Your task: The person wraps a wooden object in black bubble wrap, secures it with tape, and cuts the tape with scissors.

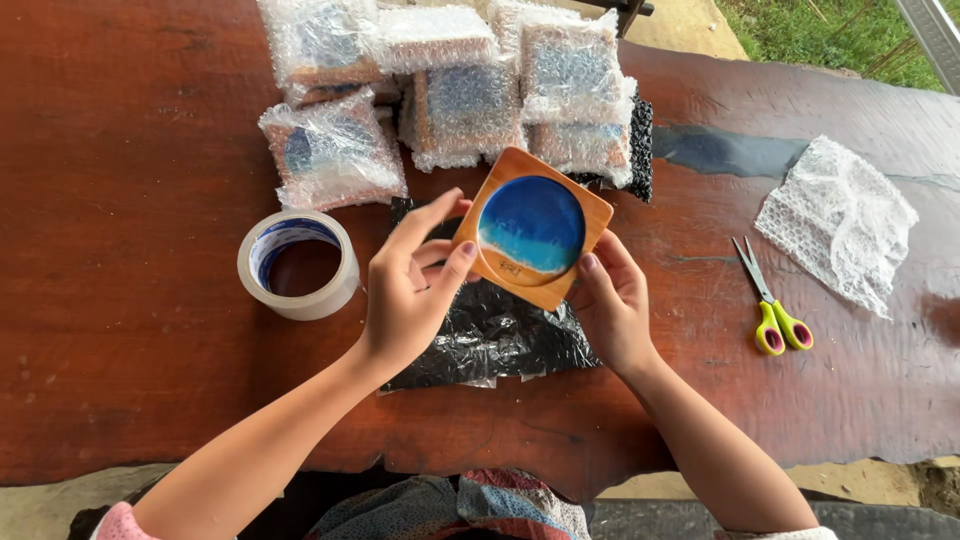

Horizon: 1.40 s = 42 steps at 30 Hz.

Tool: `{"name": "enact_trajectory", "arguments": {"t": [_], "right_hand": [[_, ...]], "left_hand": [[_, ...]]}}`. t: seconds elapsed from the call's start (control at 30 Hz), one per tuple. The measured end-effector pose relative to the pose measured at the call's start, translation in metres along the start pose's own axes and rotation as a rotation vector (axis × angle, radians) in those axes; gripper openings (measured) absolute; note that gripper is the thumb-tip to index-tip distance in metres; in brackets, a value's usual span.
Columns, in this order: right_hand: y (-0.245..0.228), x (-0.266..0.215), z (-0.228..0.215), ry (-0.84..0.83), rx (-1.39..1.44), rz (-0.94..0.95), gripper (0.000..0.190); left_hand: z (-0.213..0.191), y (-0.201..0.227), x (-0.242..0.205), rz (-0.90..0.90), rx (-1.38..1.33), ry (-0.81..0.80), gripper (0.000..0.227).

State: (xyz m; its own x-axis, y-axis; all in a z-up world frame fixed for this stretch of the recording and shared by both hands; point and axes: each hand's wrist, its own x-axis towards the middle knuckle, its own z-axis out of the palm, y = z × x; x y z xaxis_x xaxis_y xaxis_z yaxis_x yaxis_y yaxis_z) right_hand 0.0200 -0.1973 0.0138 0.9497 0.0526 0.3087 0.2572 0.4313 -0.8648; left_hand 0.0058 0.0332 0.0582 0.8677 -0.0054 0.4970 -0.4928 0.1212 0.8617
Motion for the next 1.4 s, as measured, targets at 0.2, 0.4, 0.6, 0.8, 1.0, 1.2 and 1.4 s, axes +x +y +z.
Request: {"name": "enact_trajectory", "arguments": {"t": [0.2,0.4,0.6,0.8,1.0,1.2,1.4], "right_hand": [[0.008,-0.005,-0.027,-0.091,0.113,0.019,0.047],[-0.019,-0.006,0.007,-0.254,-0.409,-0.185,0.173],[-0.022,0.002,0.016,-0.324,-0.506,-0.571,0.147],[-0.029,-0.005,0.032,-0.289,-0.448,-0.505,0.112],[-0.047,0.019,0.041,-0.584,-0.778,-0.455,0.096],[-0.024,0.043,0.059,-0.868,-1.111,-0.319,0.092],[-0.010,0.052,0.080,-0.930,-1.267,-0.353,0.081]], "left_hand": [[-0.002,-0.004,0.001,-0.478,-0.500,0.018,0.049],[0.006,-0.029,-0.014,-0.961,-0.930,-0.046,0.043],[0.010,-0.015,-0.015,-0.903,-0.733,-0.268,0.046],[-0.021,0.028,0.008,-0.038,0.285,-0.263,0.035],[-0.089,0.043,0.048,0.696,0.829,0.197,0.026],[-0.099,0.025,0.054,0.785,0.950,0.361,0.017],[-0.089,0.038,0.044,0.683,1.016,0.312,0.012]]}}
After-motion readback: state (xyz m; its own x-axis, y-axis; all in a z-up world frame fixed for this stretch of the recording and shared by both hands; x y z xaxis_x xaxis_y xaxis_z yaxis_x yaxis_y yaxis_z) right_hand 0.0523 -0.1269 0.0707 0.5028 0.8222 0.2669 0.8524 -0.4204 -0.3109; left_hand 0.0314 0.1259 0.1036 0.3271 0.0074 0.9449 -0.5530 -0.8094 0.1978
